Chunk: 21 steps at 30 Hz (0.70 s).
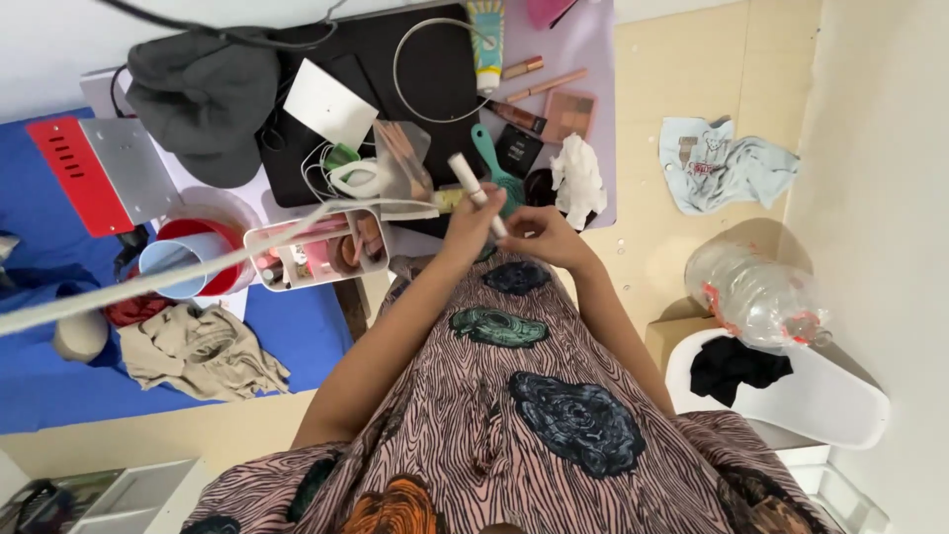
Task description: The person organizes cosmetics and personal items by placing glasses into a basket, then transferring various makeup items from a table into a compartmentalized organizer. They handle brushes, compacts, and small containers, arranging them into the organizer before placing it on a shelf.
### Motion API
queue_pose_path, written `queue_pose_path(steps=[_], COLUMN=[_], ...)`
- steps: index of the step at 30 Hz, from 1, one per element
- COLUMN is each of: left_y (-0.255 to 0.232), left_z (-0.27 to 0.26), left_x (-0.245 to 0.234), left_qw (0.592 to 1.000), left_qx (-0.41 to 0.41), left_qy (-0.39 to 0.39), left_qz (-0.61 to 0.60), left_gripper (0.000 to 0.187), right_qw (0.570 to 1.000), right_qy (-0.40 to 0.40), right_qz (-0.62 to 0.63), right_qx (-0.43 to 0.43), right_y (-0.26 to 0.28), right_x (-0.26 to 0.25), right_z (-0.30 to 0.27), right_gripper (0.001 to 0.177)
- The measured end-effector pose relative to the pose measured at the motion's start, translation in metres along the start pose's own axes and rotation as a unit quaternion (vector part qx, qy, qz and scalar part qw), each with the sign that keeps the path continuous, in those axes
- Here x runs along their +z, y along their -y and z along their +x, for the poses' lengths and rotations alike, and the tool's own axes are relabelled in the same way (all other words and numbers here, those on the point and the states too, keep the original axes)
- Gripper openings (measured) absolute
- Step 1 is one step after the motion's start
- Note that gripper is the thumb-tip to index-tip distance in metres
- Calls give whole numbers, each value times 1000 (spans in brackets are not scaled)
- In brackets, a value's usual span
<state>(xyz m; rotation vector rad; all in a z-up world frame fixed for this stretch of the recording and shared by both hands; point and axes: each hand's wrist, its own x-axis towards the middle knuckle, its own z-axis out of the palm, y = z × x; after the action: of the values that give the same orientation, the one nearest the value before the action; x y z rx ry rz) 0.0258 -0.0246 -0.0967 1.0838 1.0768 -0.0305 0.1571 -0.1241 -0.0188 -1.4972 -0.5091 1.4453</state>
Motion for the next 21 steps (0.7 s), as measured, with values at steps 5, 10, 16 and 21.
queue_pose_path(steps=[5,10,16,21], left_y=[-36,-74,-79,-78], left_z=[6,4,9,11], left_x=[13,11,7,6], left_qw=[989,979,975,982], left_qx=[120,179,202,174], left_qy=[-34,-49,-47,-32], left_qz=[-78,-79,-76,-70], left_gripper=[25,23,23,23], right_qw=[996,969,875,851], right_qy=[-54,-243,-270,-156], right_qz=[54,-24,-391,-498], right_qx=[-41,-42,-87,55], right_y=[-60,-47,-60,-56], right_x=[-27,-52,-86,-85], right_z=[49,105,161,184], right_gripper=[19,22,58,48])
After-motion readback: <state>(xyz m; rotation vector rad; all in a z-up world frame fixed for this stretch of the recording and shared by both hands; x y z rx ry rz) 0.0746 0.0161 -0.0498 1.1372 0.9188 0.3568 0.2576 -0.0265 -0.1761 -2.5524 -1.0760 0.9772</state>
